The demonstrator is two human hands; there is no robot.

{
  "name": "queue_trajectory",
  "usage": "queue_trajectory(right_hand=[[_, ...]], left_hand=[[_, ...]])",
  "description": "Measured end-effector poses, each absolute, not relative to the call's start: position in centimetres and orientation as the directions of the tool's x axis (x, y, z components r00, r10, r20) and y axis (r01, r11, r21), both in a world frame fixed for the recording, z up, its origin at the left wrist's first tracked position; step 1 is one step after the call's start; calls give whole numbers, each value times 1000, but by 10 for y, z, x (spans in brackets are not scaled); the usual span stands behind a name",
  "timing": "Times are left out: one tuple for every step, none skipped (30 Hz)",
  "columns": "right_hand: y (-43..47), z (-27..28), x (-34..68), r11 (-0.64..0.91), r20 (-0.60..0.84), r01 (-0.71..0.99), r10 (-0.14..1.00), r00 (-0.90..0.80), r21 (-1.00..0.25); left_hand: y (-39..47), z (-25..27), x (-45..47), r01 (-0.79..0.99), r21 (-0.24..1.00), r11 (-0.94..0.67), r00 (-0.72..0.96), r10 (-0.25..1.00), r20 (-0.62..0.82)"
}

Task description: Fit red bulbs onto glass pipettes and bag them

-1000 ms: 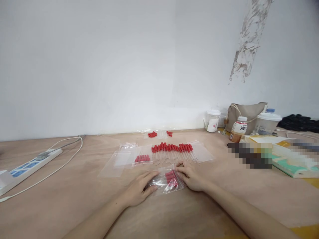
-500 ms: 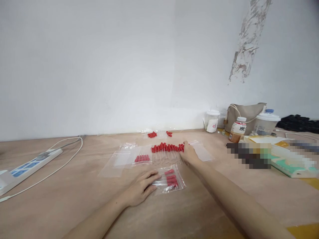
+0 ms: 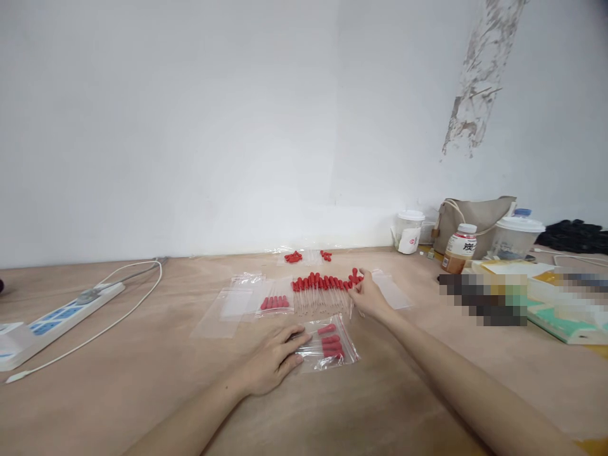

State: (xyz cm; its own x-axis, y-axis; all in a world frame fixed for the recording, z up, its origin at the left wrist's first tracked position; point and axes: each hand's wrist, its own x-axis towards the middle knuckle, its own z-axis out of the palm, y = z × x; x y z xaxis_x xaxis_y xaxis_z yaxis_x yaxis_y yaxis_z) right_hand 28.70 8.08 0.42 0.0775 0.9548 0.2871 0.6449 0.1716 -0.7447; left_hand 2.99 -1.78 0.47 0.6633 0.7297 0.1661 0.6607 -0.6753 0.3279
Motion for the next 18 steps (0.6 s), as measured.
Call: queue_trajectory(right_hand=[[74, -1, 290, 206, 292, 533, 953, 82, -821], [68, -7, 292, 223, 287, 416, 953, 98, -882], [61, -12, 293, 229, 276, 304, 954, 120, -925], [56, -18, 294, 230, 264, 213, 953, 148, -950], [51, -22, 293, 231, 253, 139, 952, 171, -963], [47, -26, 292, 230, 242, 82, 952, 187, -970], [44, -29, 290, 227, 230, 39, 953, 196, -973], [42, -31, 287, 221, 218, 4, 956, 196, -975], [41, -32, 284, 212, 203, -28, 960, 191, -977], [40, -33, 282, 203, 190, -59, 965, 181, -977], [39, -33, 279, 196, 179, -90, 970, 167, -977], [39, -34, 277, 189, 170, -121, 974, 153, -975], [38, -33, 276, 179, 159, -151, 978, 136, -972], [37, -33, 276, 163, 142, -181, 982, 121, -970], [37, -32, 276, 137, 116, -210, 987, 112, -968], [36, -31, 277, 104, 81, -233, 991, 105, -967], [35, -29, 280, 67, 44, -246, 994, 100, -967], [34, -28, 282, 38, 15, -239, 995, 97, -970]], left_hand=[[-18, 5, 30, 663, 327, -674, 663, 731, 161], [-18, 5, 30, 664, 327, -672, 663, 732, 159], [-18, 6, 30, 665, 328, -671, 662, 733, 158], [-18, 5, 30, 664, 329, -671, 660, 733, 162], [-18, 5, 30, 663, 330, -672, 659, 733, 167], [-18, 5, 30, 663, 329, -673, 659, 733, 171], [-18, 4, 30, 663, 326, -674, 659, 732, 173], [-18, 4, 30, 664, 323, -674, 659, 732, 173], [-18, 3, 30, 667, 319, -674, 659, 733, 170], [-18, 3, 30, 669, 315, -674, 660, 733, 165], [-18, 3, 29, 670, 312, -674, 661, 732, 163], [-18, 3, 29, 670, 309, -674, 660, 733, 167], [-18, 3, 29, 671, 308, -675, 659, 733, 170], [-18, 3, 29, 670, 308, -675, 659, 732, 172], [-18, 3, 30, 670, 309, -675, 658, 732, 174], [-18, 3, 30, 670, 309, -675, 658, 733, 174], [-18, 3, 30, 669, 310, -676, 658, 732, 175], [-18, 3, 30, 668, 309, -677, 659, 731, 177]])
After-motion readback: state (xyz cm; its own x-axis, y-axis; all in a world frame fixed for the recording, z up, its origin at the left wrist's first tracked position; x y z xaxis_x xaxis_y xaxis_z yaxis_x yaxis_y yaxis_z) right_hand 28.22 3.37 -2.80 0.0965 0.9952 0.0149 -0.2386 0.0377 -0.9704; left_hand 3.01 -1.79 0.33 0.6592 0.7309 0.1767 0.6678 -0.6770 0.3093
